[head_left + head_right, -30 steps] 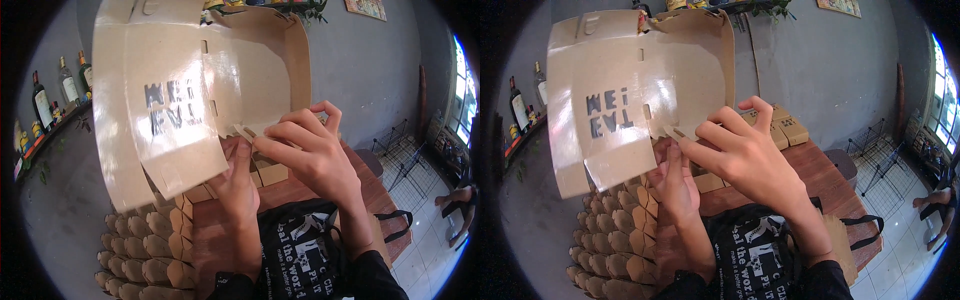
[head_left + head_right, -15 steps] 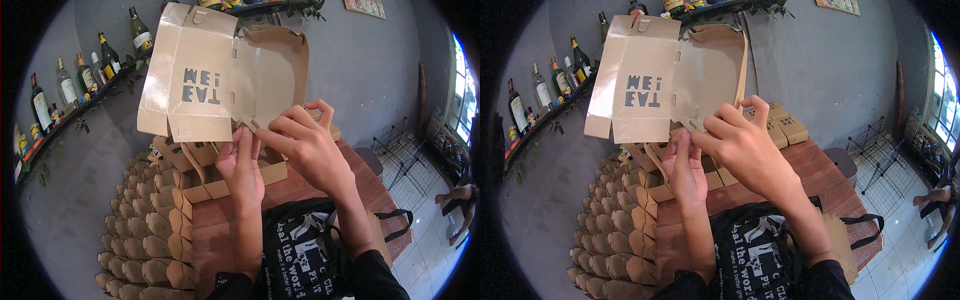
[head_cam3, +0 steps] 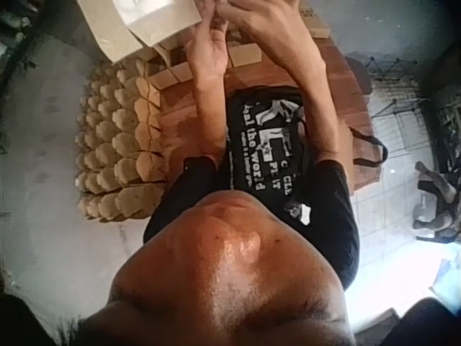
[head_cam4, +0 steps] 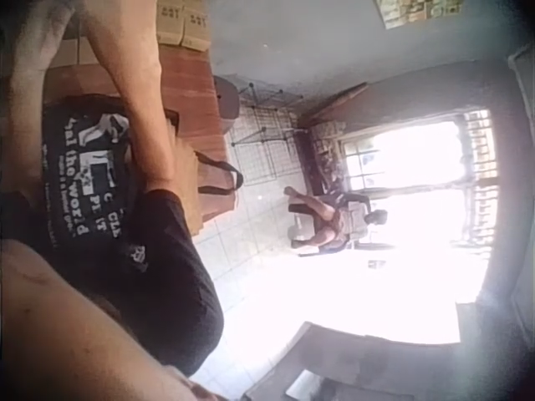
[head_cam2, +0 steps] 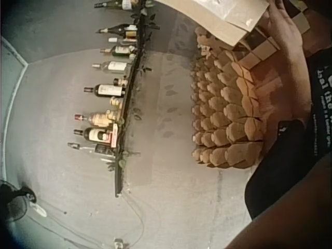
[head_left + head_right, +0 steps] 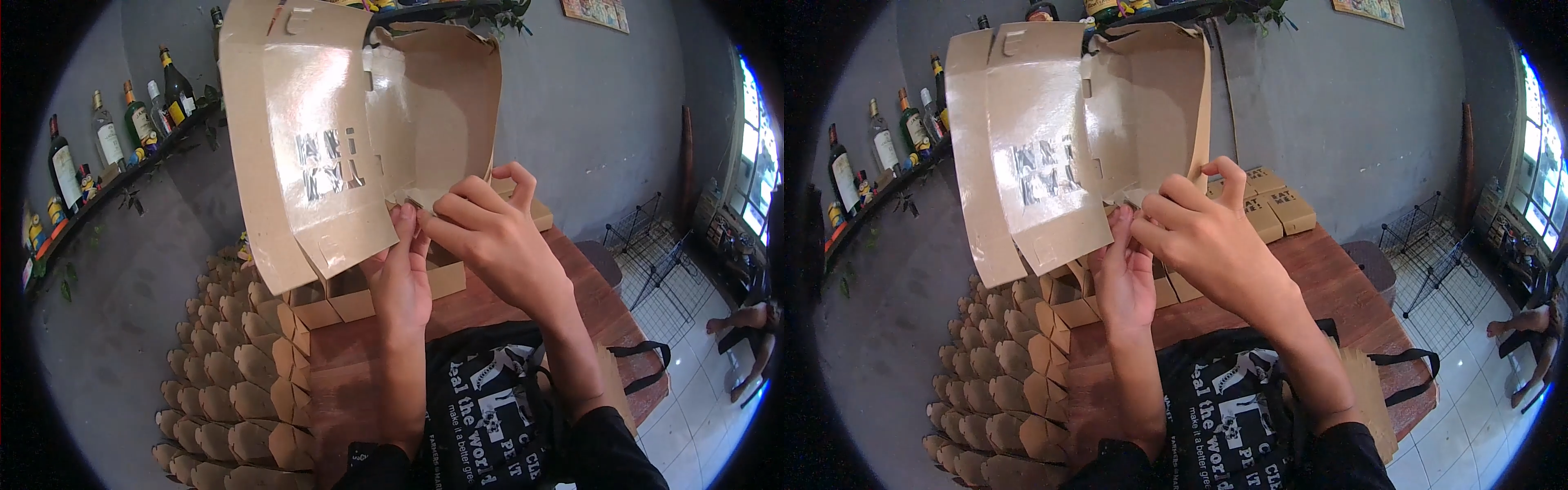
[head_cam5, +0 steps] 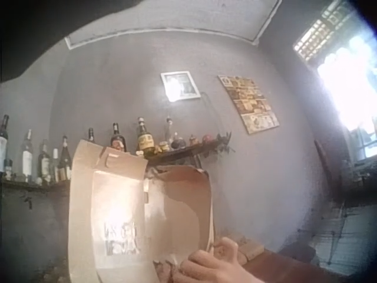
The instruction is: Assembling cardboard food boxes by folding and interlocking the tabs.
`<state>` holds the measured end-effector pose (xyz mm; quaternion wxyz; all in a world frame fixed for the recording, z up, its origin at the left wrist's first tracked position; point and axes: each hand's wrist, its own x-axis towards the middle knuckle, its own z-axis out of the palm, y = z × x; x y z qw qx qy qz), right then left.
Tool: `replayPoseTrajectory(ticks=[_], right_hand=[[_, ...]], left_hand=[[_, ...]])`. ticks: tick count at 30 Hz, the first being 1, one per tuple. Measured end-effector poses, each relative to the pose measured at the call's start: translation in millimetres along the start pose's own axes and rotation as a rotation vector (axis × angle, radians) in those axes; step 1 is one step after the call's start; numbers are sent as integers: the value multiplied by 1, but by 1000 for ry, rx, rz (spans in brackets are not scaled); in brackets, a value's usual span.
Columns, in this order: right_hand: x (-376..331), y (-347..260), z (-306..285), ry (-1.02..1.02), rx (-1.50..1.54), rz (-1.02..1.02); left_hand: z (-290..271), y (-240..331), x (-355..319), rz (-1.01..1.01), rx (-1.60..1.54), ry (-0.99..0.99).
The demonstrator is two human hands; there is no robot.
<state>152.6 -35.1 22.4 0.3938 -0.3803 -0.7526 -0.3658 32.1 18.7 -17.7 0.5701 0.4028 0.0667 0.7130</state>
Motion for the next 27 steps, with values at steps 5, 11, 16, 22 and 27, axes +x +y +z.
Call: replayPoseTrajectory(ticks=[5,11,16,22,27], right_hand=[[1,-3,0,-9,-35,1],[5,-13,-17,113,210,-88],[6,-5,-35,374,102,-89],[18,15,-5,791,320,-102],[7,11,-29,727,716,151]], left_hand=[[-1,-4,1,57,-19,4],[-8,-9,6,-9,-54,1],[-14,-10,7,-67,-18,-1],[-1,14,-8,98,218,-78],[-14,15,-4,77,245,-263]])
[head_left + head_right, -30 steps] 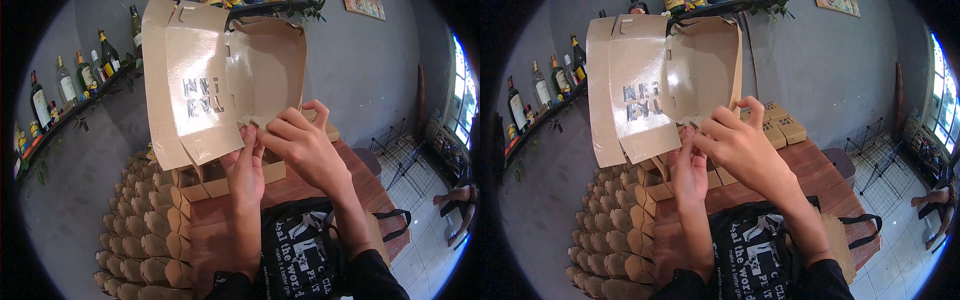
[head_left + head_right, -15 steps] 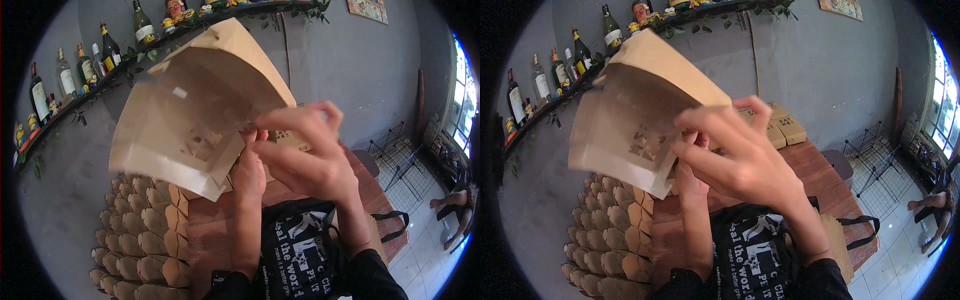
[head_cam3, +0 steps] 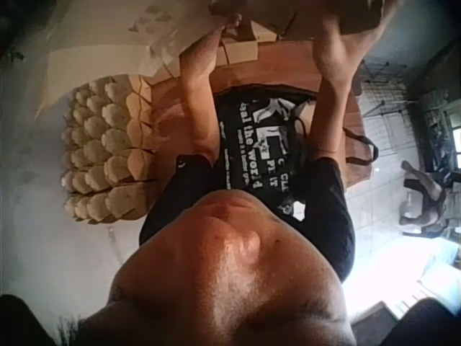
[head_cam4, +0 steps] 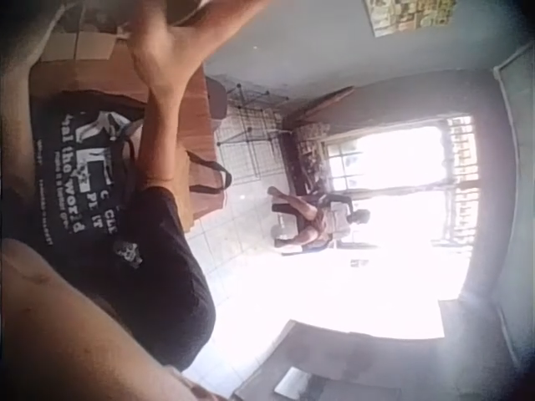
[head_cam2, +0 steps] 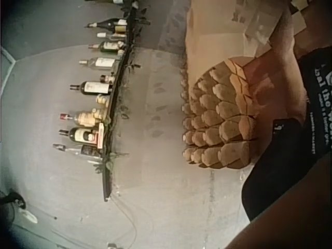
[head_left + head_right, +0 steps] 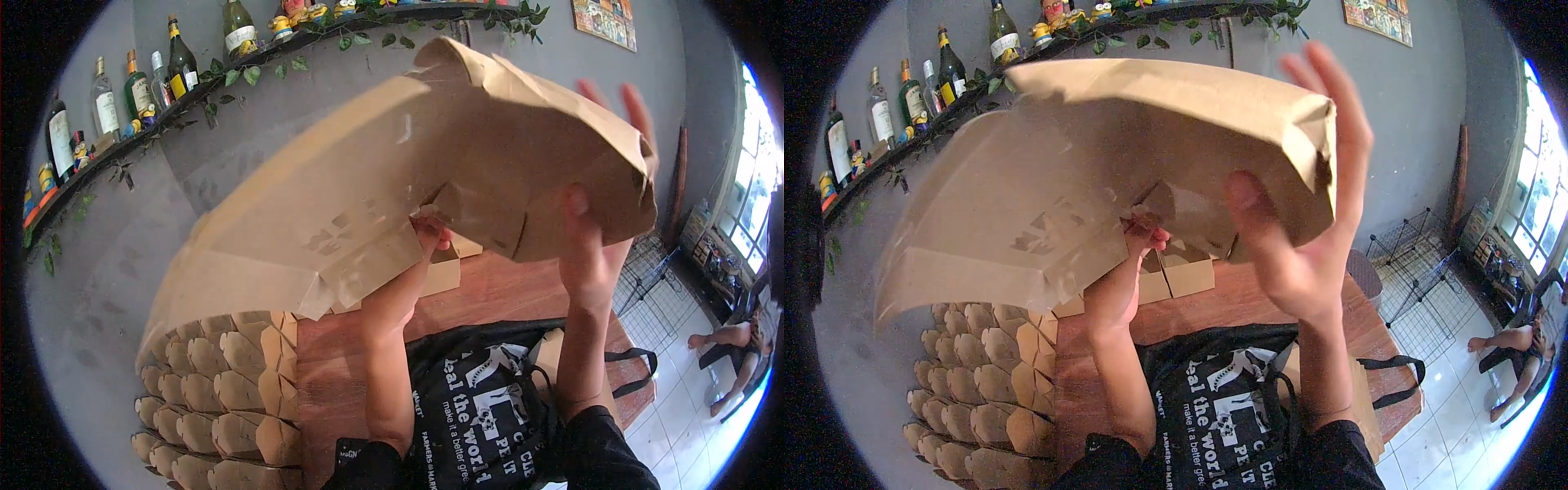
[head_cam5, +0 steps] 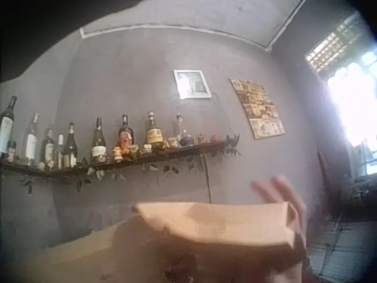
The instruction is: Assembling cardboard food boxes by folding and interlocking the tabs.
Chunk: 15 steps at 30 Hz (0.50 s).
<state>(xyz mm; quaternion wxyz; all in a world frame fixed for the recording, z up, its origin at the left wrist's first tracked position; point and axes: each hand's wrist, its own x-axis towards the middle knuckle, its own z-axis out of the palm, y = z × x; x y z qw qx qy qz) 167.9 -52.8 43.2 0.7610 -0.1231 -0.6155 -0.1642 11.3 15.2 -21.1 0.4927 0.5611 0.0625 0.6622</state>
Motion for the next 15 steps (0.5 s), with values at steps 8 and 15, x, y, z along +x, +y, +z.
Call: replayPoseTrajectory(ticks=[8,15], right_hand=[[-18,-7,-3,106,304,740],[-17,-3,7,119,478,851]], left_hand=[[1,-2,3,138,-97,60],[5,-2,4,263,27,244]])
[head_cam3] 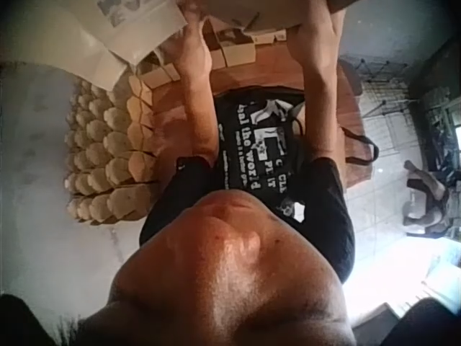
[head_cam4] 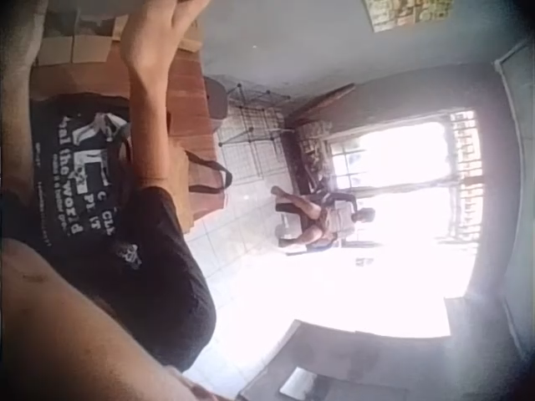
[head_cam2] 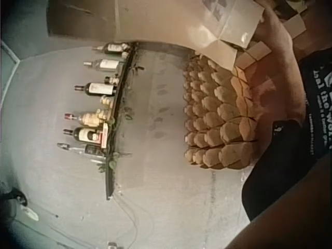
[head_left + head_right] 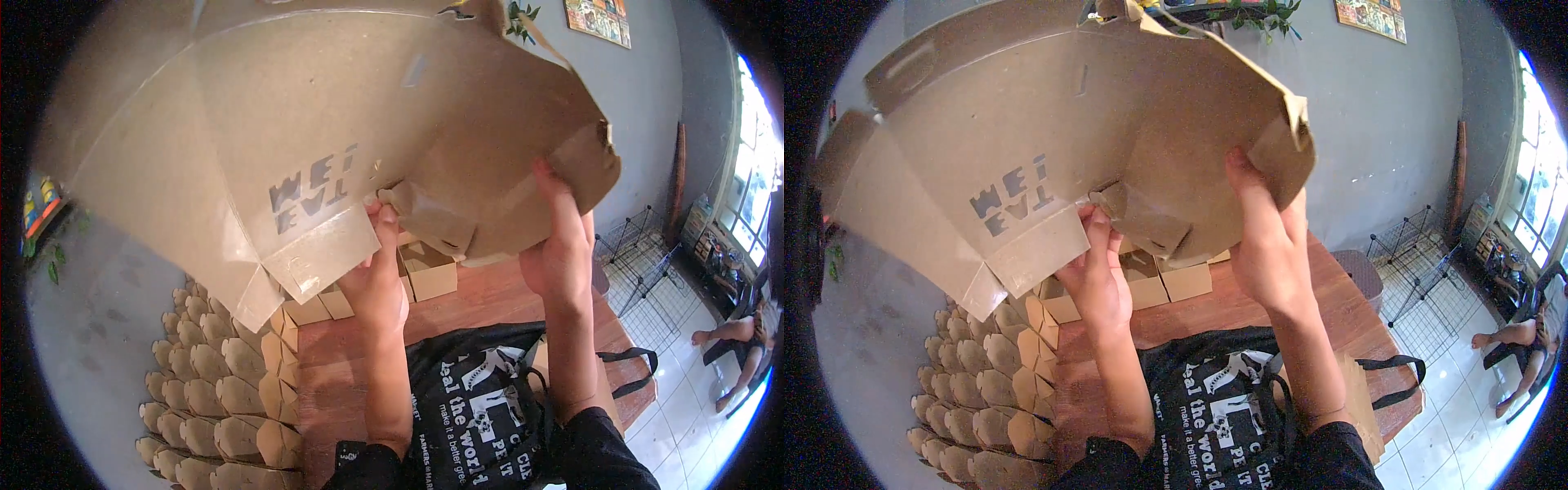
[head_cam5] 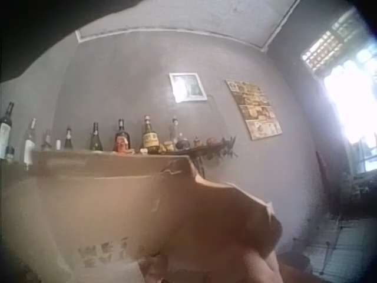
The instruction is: Assembling cardboard food boxes by folding and interlocking the tabs.
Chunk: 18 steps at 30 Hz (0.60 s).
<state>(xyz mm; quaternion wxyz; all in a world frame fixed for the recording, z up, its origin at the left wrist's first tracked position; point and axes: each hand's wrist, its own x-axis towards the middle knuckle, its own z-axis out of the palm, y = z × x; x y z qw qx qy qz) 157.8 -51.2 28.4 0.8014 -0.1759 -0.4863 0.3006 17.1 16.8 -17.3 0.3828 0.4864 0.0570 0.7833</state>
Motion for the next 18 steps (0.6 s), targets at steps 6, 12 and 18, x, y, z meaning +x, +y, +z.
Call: replayPoseTrajectory(ticks=[6,12,18], right_hand=[[3,9,2,30,-38,72],[3,11,4,-15,-106,13],[0,17,11,-28,-169,-44]], left_hand=[[6,-3,3,112,141,167],[6,-3,4,43,128,179],[4,-2,6,-72,-34,130]])
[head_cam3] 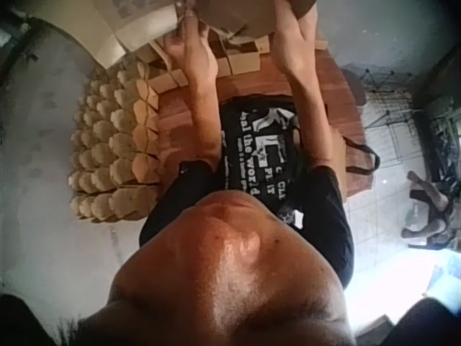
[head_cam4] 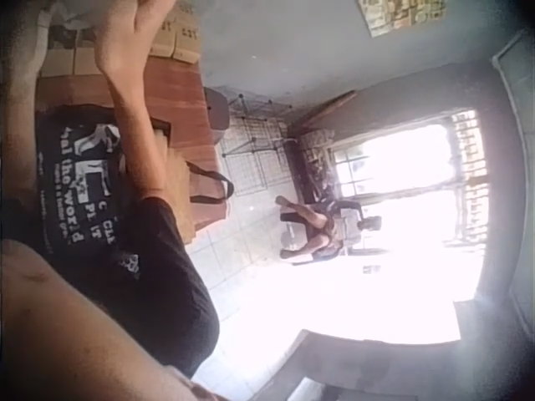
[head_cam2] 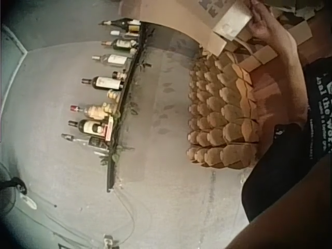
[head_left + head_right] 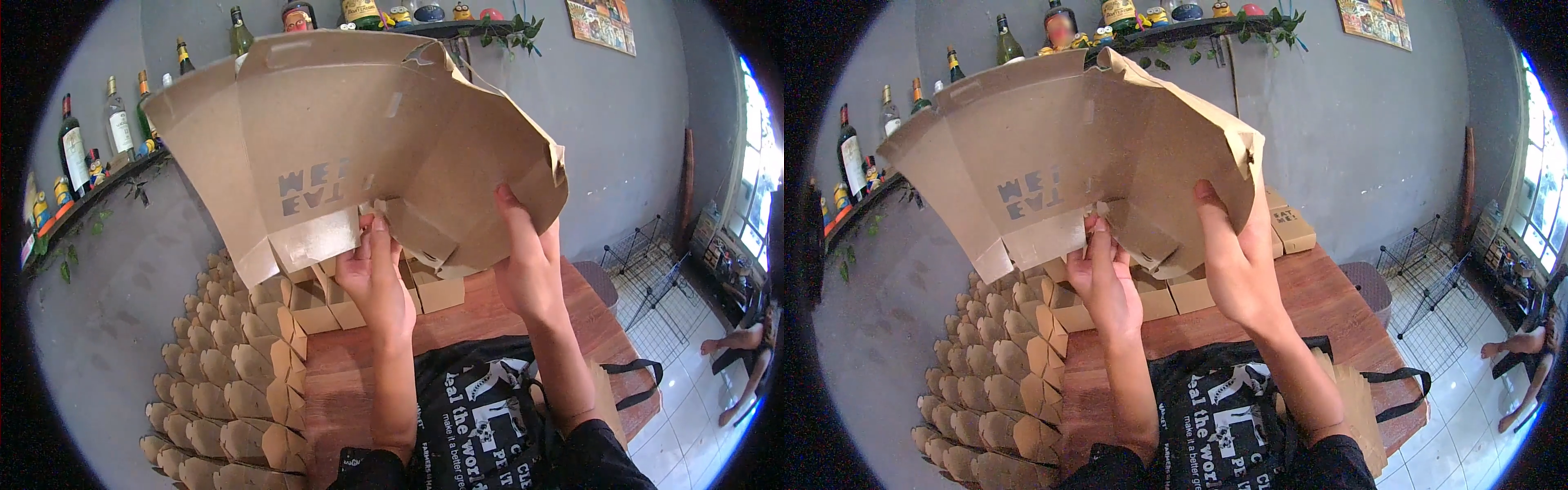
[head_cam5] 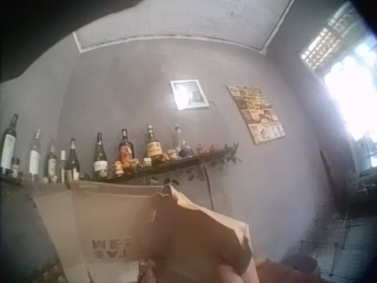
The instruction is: Assembling cardboard food boxes by folding and interlocking the tabs.
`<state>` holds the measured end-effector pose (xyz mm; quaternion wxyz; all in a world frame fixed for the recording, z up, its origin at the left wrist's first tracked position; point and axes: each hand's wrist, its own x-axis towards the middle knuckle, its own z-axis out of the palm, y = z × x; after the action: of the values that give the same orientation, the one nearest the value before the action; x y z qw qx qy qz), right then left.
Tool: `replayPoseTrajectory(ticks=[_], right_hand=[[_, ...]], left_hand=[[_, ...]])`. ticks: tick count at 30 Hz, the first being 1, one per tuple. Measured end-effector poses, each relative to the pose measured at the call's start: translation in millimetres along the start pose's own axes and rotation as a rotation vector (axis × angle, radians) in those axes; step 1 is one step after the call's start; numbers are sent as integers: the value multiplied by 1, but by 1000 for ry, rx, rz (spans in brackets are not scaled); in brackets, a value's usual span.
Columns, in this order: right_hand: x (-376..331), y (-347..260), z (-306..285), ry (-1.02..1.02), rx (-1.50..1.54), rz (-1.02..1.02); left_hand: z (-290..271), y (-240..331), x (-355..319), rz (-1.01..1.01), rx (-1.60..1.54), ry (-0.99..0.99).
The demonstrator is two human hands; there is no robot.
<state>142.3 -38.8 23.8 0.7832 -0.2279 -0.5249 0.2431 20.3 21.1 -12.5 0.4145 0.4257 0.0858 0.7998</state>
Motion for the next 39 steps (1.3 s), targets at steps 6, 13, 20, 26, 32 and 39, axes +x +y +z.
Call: replayPoseTrajectory(ticks=[6,13,20,26,32,39], right_hand=[[-4,2,7,-72,-183,-111],[-8,2,16,-104,-248,-184],[-7,4,16,-114,-183,-224],[-10,5,21,-148,-180,-179],[-10,3,16,-165,-204,-133],[-4,21,19,-147,-233,-136]], left_hand=[[0,-6,1,-6,-22,74],[0,-8,7,-45,-87,151],[3,-10,7,22,35,85],[-14,-13,15,-23,-137,91],[-12,-18,12,-18,-174,72],[-24,-20,25,47,79,111]])
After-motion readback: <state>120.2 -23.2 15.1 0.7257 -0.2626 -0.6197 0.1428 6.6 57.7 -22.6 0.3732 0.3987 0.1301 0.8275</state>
